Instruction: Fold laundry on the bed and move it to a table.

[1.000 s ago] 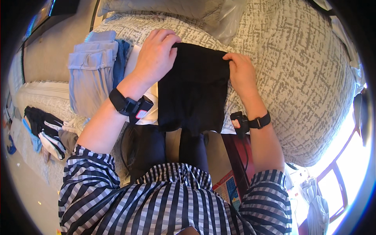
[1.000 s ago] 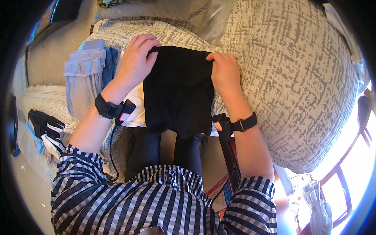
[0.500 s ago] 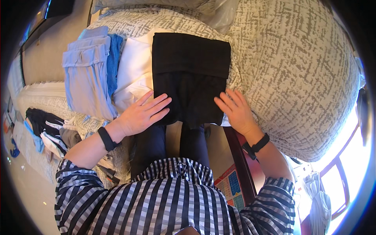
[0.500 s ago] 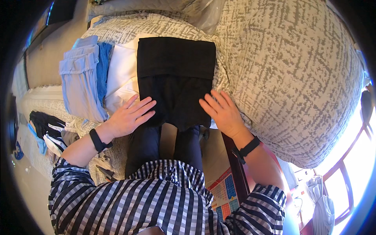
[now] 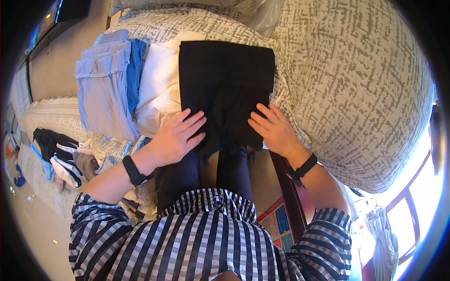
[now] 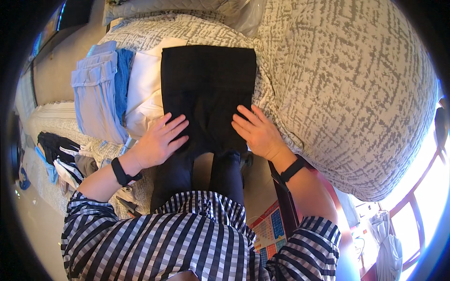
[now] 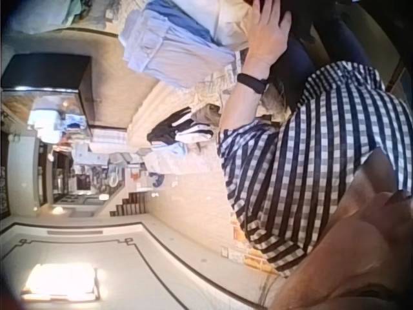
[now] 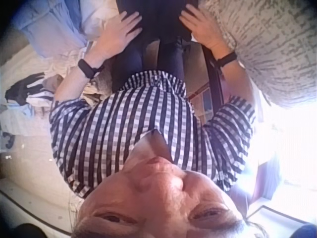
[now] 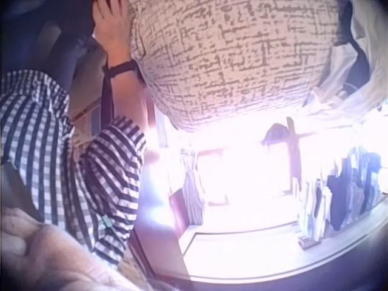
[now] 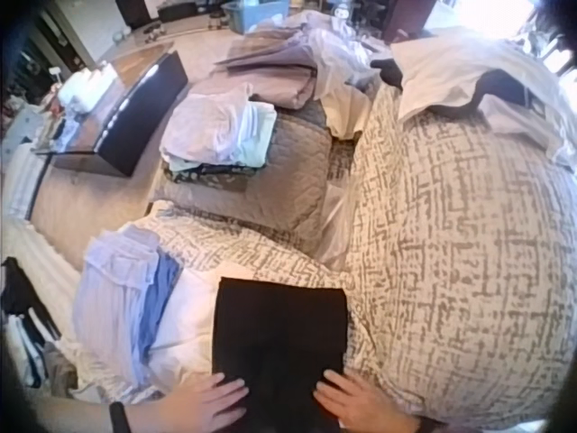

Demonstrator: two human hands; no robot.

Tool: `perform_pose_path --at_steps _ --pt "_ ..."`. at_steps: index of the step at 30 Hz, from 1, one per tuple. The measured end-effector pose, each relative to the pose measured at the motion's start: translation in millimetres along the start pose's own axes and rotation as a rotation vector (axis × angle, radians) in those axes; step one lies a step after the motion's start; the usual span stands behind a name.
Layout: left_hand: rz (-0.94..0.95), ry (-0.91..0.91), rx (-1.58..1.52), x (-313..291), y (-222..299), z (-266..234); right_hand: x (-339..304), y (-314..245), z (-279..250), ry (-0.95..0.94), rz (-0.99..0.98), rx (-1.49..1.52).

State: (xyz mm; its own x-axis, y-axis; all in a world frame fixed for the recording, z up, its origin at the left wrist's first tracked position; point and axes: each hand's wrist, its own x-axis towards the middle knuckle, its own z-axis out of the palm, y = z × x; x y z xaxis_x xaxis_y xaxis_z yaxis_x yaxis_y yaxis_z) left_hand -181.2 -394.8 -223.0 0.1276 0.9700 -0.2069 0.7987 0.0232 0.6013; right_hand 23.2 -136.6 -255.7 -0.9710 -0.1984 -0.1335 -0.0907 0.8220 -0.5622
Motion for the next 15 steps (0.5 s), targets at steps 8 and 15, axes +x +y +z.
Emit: perform_pose_path --at_steps 8,15 --pt "-0.098 -0.175 -0.531 -25.3 19.6 -3.0 -42.6 -38.4 8.2 -0.157 0.053 0.246" --pt "-0.940 0.418 -0.829 15.7 -10.4 19.1 -26.2 -12.1 38.1 0.511 0.941 0.854"
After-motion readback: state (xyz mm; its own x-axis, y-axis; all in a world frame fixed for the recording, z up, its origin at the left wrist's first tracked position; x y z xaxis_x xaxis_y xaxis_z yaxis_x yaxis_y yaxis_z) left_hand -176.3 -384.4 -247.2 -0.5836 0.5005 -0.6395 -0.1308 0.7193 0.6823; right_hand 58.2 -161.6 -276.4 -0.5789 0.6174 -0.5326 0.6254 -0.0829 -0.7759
